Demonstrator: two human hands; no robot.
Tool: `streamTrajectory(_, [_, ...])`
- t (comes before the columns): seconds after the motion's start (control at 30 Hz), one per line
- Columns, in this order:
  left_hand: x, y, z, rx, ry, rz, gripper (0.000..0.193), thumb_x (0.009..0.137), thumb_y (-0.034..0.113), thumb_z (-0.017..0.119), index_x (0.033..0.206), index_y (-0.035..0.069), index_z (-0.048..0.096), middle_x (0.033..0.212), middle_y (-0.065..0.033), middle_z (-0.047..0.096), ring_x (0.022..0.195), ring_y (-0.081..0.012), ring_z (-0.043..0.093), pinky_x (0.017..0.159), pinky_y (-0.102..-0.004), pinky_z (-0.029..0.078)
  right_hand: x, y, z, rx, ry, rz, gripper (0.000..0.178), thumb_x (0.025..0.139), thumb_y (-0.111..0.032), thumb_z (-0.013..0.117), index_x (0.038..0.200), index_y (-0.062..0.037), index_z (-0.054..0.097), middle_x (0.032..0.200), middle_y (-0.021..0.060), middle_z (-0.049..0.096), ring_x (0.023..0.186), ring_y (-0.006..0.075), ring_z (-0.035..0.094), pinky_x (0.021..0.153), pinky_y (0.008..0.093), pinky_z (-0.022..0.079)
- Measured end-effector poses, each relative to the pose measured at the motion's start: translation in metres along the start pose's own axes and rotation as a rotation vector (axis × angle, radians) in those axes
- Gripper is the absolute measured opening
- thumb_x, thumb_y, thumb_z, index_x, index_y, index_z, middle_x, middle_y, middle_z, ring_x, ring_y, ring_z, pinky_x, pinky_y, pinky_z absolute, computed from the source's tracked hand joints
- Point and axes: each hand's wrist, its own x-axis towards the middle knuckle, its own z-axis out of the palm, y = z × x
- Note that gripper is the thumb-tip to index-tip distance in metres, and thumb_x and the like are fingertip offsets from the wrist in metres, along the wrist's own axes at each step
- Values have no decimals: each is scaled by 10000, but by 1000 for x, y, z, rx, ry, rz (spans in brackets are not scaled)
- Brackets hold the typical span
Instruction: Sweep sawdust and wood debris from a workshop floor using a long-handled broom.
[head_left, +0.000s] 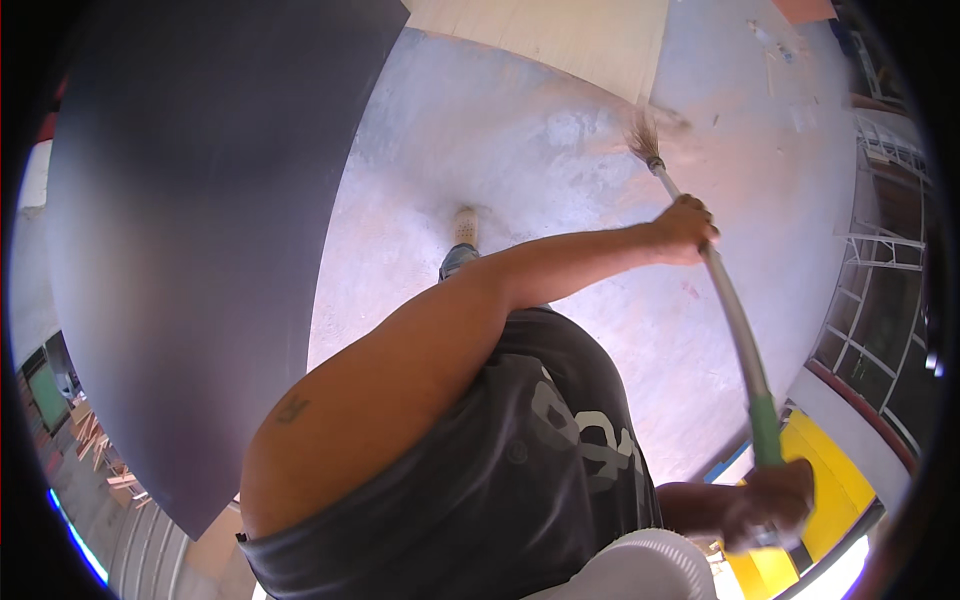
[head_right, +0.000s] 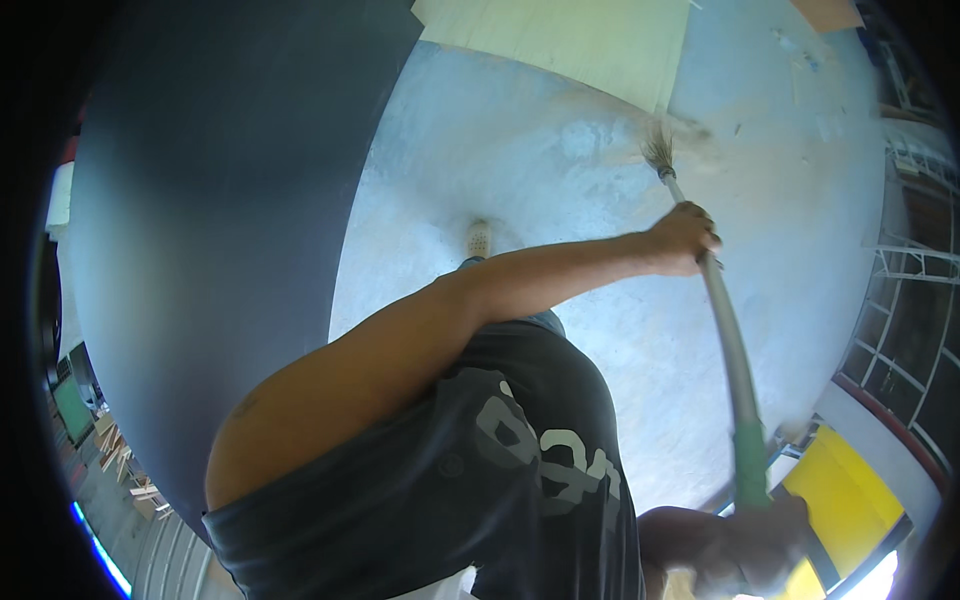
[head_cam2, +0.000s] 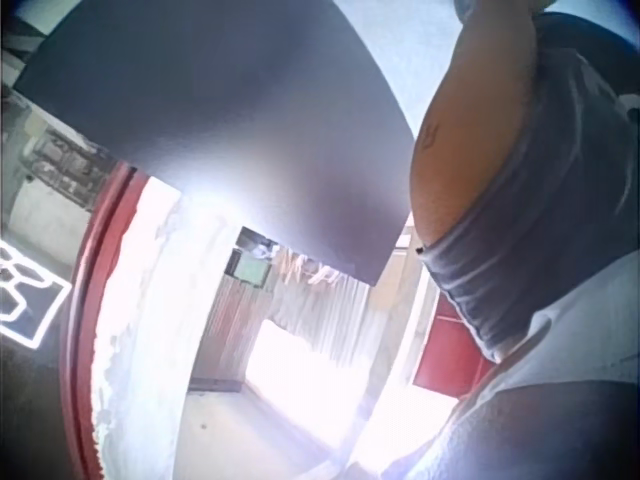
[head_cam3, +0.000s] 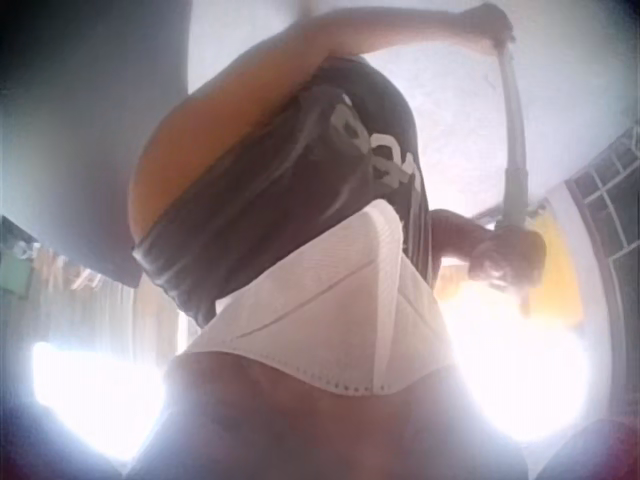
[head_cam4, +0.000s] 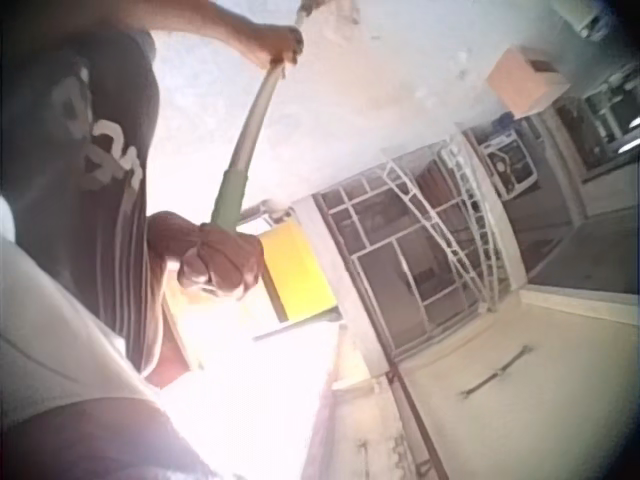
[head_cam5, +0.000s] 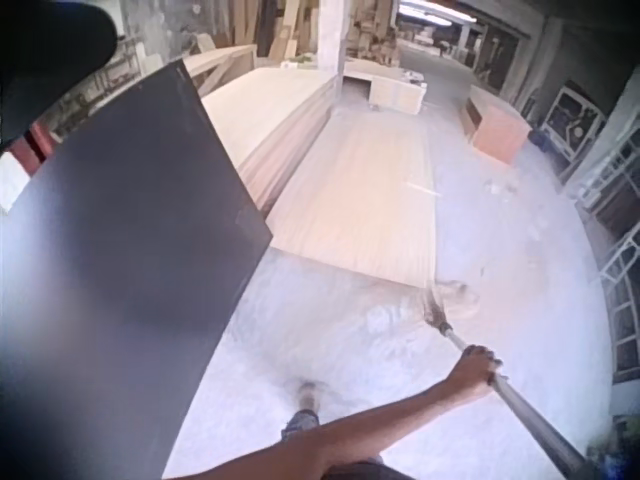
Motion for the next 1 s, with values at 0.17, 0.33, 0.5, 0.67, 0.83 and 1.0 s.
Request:
streamTrajectory(0.17, [-20, 44, -72, -72, 98, 112, 141, 767, 250, 733, 750, 121, 677, 840, -46, 636, 1049, -281, 584, 982, -459, 393, 21, 11, -66, 31, 155, -99, 222, 736, -227, 567, 609, -120, 419, 529, -52, 447, 404, 83, 332, 459, 282, 213])
streamTrajectory(0.33, [-88, -61, -164, 151, 126, -95, 101, 730, 120, 770, 758, 106, 674, 996, -53, 647, 1058, -305, 576, 911, -436, 414, -52, 75, 5, -392, 165, 355, 274, 737, -134, 560, 569, -134, 344, 538, -45, 429, 397, 70, 338, 436, 254, 264])
streamTrajectory(0.5, [-163, -226, -226, 577, 242, -272, 91, 745, 103, 729, 731, 81, 642, 886, -112, 667, 940, -341, 640, 829, -460, 495, 26, 49, 272, 771, -276, 349, 133, 924, -59, 587, 800, -11, 574, 753, 78, 606, 677, 191, 552, 615, 314, 435])
streamTrajectory(0.67, [-142, -283, -183, 187, 5, -288, 54, 717, 115, 703, 755, 130, 668, 798, -86, 669, 808, -318, 645, 765, -436, 506, 36, 39, 282, 694, -201, 383, 173, 954, -42, 533, 784, -6, 543, 712, 80, 548, 626, 177, 504, 573, 311, 416])
streamTrajectory(0.83, [-58, -215, -75, -106, -154, -79, 76, 744, 104, 727, 784, 76, 669, 812, -109, 679, 854, -311, 661, 796, -405, 523, 47, 4, 235, 552, -164, 380, 157, 902, -40, 593, 763, -35, 522, 678, 78, 546, 577, 192, 535, 527, 306, 439])
streamTrajectory(1.0, [-19, -113, -50, -129, -226, -65, 89, 787, 190, 721, 824, 115, 692, 894, -48, 699, 937, -285, 650, 904, -415, 487, 78, -12, 174, 523, -313, 174, 260, 793, -244, 769, 718, -106, 562, 604, 20, 599, 491, 142, 542, 472, 273, 377])
